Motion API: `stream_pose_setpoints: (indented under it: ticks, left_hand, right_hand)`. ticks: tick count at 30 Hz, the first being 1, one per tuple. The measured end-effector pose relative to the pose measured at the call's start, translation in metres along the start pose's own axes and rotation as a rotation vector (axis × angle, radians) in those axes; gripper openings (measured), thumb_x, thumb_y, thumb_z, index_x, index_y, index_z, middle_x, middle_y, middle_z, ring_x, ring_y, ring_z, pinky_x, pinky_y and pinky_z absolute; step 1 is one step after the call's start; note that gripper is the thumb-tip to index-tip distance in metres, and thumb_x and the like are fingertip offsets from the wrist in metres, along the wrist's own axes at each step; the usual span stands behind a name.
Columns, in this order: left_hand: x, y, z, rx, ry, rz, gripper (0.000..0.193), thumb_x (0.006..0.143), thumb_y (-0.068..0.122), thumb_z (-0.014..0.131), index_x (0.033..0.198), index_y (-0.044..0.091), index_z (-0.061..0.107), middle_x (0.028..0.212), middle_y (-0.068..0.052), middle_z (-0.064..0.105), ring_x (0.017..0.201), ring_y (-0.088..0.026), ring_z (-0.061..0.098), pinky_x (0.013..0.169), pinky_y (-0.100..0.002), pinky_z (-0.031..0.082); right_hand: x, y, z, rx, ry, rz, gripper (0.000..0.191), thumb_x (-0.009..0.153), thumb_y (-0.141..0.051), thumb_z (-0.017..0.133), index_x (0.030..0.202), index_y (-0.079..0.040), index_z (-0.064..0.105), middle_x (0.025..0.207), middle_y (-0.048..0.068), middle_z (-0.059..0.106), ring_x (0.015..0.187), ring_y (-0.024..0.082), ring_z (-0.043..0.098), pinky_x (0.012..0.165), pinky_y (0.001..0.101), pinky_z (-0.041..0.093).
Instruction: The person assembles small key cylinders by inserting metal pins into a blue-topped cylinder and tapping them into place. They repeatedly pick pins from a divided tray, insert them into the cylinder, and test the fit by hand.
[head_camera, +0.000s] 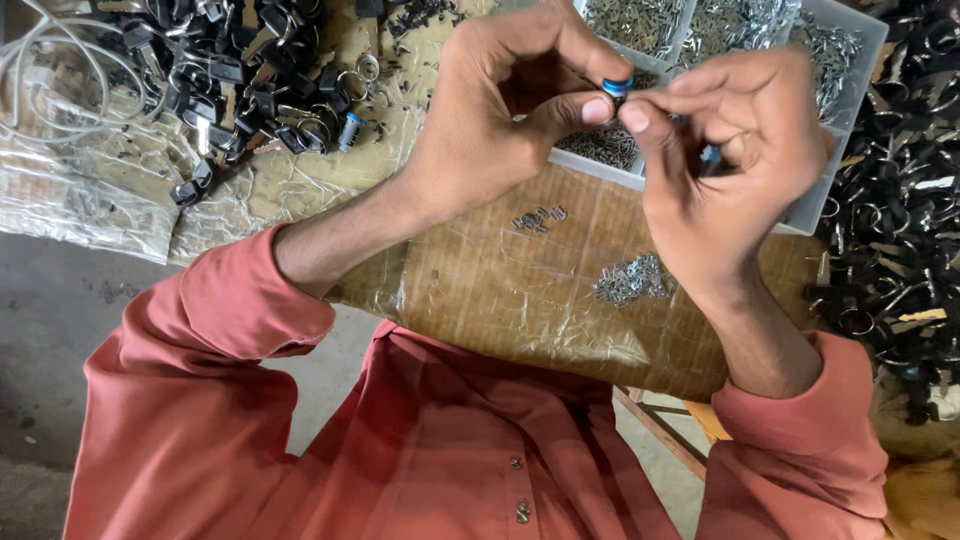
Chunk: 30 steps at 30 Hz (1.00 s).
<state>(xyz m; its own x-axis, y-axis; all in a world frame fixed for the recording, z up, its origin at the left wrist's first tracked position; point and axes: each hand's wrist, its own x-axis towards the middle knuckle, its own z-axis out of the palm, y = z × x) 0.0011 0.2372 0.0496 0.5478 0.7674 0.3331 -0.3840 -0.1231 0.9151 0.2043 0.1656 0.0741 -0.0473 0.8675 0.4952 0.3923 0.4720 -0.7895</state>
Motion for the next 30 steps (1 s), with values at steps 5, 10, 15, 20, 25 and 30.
stream_pose_setpoints:
  ticks: [5, 10, 15, 20, 25, 30]
  left_hand:
    - [0.002, -0.004, -0.005, -0.185, -0.035, -0.137, 0.020, 0.107, -0.015, 0.067, 0.123, -0.003, 0.065, 0.114, -0.009, 0.074, 0.099, -0.011, 0.075, 0.092, -0.024, 0.065]
    - [0.000, -0.010, -0.003, -0.102, -0.011, -0.045, 0.017, 0.108, -0.015, 0.071, 0.120, -0.003, 0.065, 0.114, -0.009, 0.072, 0.105, -0.010, 0.072, 0.097, -0.024, 0.062]
    - [-0.002, -0.012, -0.003, -0.049, -0.006, -0.016, 0.017, 0.109, -0.015, 0.072, 0.119, -0.003, 0.065, 0.113, -0.008, 0.072, 0.104, -0.010, 0.072, 0.097, -0.024, 0.063]
    - [-0.002, -0.014, -0.003, -0.027, 0.018, -0.012, 0.018, 0.107, -0.015, 0.073, 0.118, -0.003, 0.064, 0.113, -0.008, 0.071, 0.105, -0.010, 0.071, 0.098, -0.024, 0.063]
    - [0.000, -0.015, -0.005, -0.140, 0.029, -0.097, 0.019, 0.108, -0.014, 0.069, 0.123, -0.004, 0.064, 0.109, -0.011, 0.073, 0.100, -0.014, 0.075, 0.095, -0.026, 0.066]
    - [0.001, -0.011, -0.003, -0.106, 0.022, -0.054, 0.020, 0.106, -0.016, 0.069, 0.122, -0.005, 0.063, 0.110, -0.011, 0.073, 0.101, -0.013, 0.075, 0.095, -0.026, 0.065]
  right_hand:
    - [0.002, -0.007, -0.003, 0.272, 0.043, 0.353, 0.028, 0.105, 0.003, 0.074, 0.114, -0.002, 0.048, 0.088, 0.010, 0.069, 0.062, 0.005, 0.060, 0.052, 0.0158, 0.040]
    - [-0.005, -0.004, -0.002, 0.124, 0.006, 0.155, 0.026, 0.116, 0.009, 0.070, 0.121, 0.002, 0.046, 0.097, 0.013, 0.070, 0.076, 0.008, 0.065, 0.061, 0.0177, 0.045]
    - [-0.006, 0.008, 0.000, 0.086, 0.040, 0.147, 0.022, 0.109, 0.007, 0.070, 0.114, 0.003, 0.049, 0.090, 0.013, 0.068, 0.068, 0.009, 0.063, 0.054, 0.0173, 0.042]
    - [0.000, 0.007, 0.001, -0.062, 0.003, -0.093, 0.022, 0.117, 0.014, 0.069, 0.119, 0.004, 0.050, 0.098, 0.017, 0.070, 0.084, 0.016, 0.074, 0.065, 0.0194, 0.054]
    - [0.001, -0.010, -0.006, -0.046, -0.078, 0.054, 0.023, 0.120, 0.015, 0.067, 0.126, 0.006, 0.046, 0.107, 0.022, 0.074, 0.086, 0.016, 0.072, 0.067, 0.0195, 0.051]
    - [0.002, -0.016, -0.004, 0.069, -0.006, 0.228, 0.027, 0.110, 0.012, 0.065, 0.127, 0.004, 0.046, 0.103, 0.020, 0.076, 0.067, 0.008, 0.064, 0.056, 0.0157, 0.044]
